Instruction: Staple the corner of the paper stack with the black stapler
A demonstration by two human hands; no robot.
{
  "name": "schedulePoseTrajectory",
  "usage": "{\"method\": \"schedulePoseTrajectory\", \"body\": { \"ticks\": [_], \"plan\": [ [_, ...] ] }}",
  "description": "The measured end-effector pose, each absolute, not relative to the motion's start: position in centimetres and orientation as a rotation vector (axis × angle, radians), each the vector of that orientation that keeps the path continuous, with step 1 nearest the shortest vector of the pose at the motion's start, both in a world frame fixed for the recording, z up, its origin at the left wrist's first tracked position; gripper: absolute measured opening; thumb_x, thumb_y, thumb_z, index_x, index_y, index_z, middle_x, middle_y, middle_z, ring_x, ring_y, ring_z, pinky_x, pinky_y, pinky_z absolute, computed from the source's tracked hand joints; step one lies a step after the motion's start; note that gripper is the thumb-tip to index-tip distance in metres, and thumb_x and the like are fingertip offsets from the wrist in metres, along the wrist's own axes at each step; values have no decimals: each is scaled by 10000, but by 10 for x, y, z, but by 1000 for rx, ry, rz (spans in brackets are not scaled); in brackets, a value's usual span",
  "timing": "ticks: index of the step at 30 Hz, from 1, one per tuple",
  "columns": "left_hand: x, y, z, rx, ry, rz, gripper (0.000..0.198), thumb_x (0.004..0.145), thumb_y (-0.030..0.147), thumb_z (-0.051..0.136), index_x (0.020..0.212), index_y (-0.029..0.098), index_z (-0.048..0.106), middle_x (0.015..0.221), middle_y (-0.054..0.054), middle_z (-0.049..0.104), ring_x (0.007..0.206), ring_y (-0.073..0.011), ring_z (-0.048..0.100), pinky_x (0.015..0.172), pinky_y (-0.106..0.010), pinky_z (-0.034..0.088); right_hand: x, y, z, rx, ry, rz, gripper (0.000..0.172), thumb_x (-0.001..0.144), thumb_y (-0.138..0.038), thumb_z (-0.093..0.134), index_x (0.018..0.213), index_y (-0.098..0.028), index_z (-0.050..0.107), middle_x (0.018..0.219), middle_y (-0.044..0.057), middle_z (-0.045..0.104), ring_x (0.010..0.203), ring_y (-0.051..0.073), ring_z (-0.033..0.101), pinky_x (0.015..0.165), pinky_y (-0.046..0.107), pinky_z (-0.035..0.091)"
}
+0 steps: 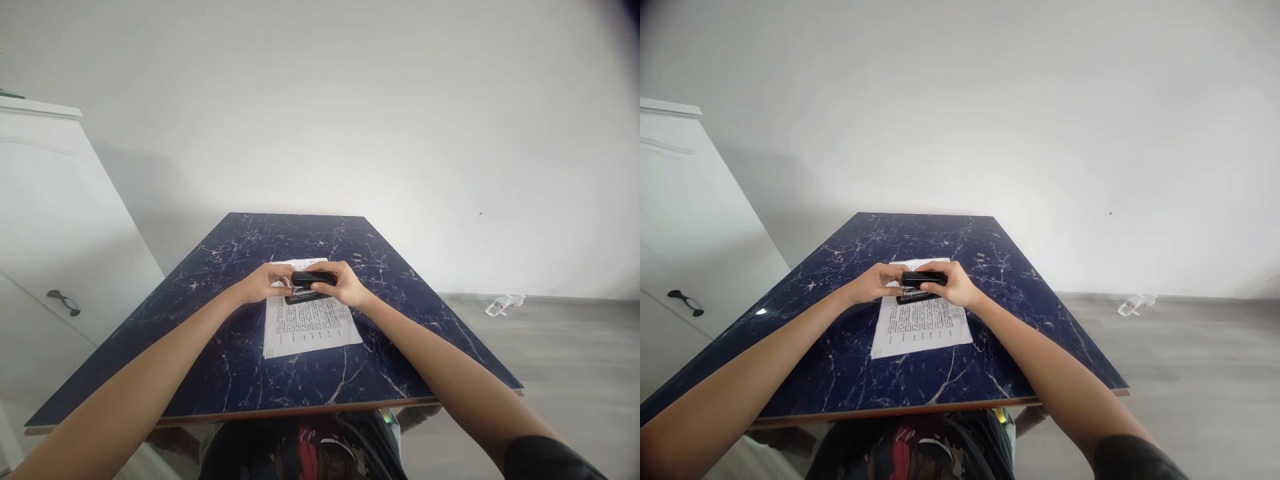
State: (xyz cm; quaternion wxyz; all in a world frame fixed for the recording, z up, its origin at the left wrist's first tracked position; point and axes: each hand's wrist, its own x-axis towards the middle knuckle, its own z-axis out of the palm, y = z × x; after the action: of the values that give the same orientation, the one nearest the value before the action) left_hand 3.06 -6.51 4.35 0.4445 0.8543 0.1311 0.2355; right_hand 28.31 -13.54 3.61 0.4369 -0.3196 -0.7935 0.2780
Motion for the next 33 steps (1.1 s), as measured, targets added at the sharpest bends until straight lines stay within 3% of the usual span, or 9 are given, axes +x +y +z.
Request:
{"method": "schedulePoseTrajectory", "body": {
  "ticks": [4, 7, 10, 12, 20, 24, 27, 30, 33],
  "plan": [
    [29, -56, 39, 2181, 415, 606, 257, 908, 425, 668, 1071, 243, 747, 1148, -91, 723, 1033, -229, 675, 929, -387, 525, 284, -135, 40, -830, -1975, 662, 369, 897, -435, 715, 1175, -193, 711, 1083, 89, 745, 941, 238, 714, 826, 390, 590],
    [24, -39, 25, 2338, 894, 741, 361, 954, 497, 563, 1163, 241, 710, 1187, -122, 711, 1117, -290, 645, 954, -435, 505, 295, -128, 43, -1019, -1900, 555, 320, 895, -385, 714, 1155, -198, 717, 1063, 92, 760, 925, 247, 727, 823, 409, 594],
    [16, -25, 7, 2481, 1532, 740, 507, 771, 579, 745, 1040, 150, 717, 1157, -232, 685, 1174, -438, 588, 956, -509, 484, 318, -117, 43, -1263, -1802, 437, 275, 858, -300, 740, 1111, -191, 734, 1049, 103, 773, 927, 267, 741, 837, 432, 598],
    [15, -20, -2, 2497, 1730, 613, 559, 751, 611, 739, 1003, 113, 704, 1139, -278, 666, 1152, -475, 589, 920, -514, 493, 335, -110, 41, -1422, -1749, 387, 279, 834, -265, 754, 1100, -185, 740, 1064, 113, 775, 966, 284, 742, 874, 447, 594],
    [28, -16, -7, 2373, 1573, 499, 58, 855, 217, 609, 896, 186, 634, 982, -141, 720, 958, -303, 695, 829, -374, 483, 368, -93, 29, -1721, -1718, 335, 314, 806, -228, 759, 1114, -182, 722, 1144, 113, 762, 1112, 289, 709, 986, 413, 548],
    [26, -12, -8, 2245, 1624, 779, 50, 926, 214, 513, 931, 204, 562, 996, -129, 705, 940, -287, 684, 786, -355, 469, 367, -91, 25, -1690, -1835, 324, 311, 851, -279, 726, 1152, -211, 689, 1167, 89, 752, 1092, 266, 701, 935, 378, 540],
    [22, -9, -7, 2147, 1593, 1015, 34, 932, 208, 492, 935, 220, 523, 889, -87, 686, 842, -273, 670, 753, -352, 456, 359, -93, 23, -1681, -1899, 205, 266, 884, -397, 701, 1080, -219, 713, 1043, 72, 769, 938, 250, 710, 833, 352, 531],
    [16, -4, -5, 2091, 1542, 1166, 27, 927, 205, 495, 938, 229, 501, 830, -61, 667, 802, -263, 658, 756, -355, 452, 352, -96, 25, -1673, -1885, 145, 208, 897, -390, 676, 963, -205, 745, 901, 65, 765, 810, 229, 693, 744, 326, 507],
    [5, 4, -2, 2030, 1476, 1341, 59, 918, 200, 505, 969, 229, 504, 851, -60, 671, 803, -251, 662, 779, -357, 462, 351, -101, 32, -1627, -1813, 132, 240, 928, -379, 631, 992, -185, 757, 909, 84, 765, 791, 227, 687, 717, 328, 505]
  ]
}}
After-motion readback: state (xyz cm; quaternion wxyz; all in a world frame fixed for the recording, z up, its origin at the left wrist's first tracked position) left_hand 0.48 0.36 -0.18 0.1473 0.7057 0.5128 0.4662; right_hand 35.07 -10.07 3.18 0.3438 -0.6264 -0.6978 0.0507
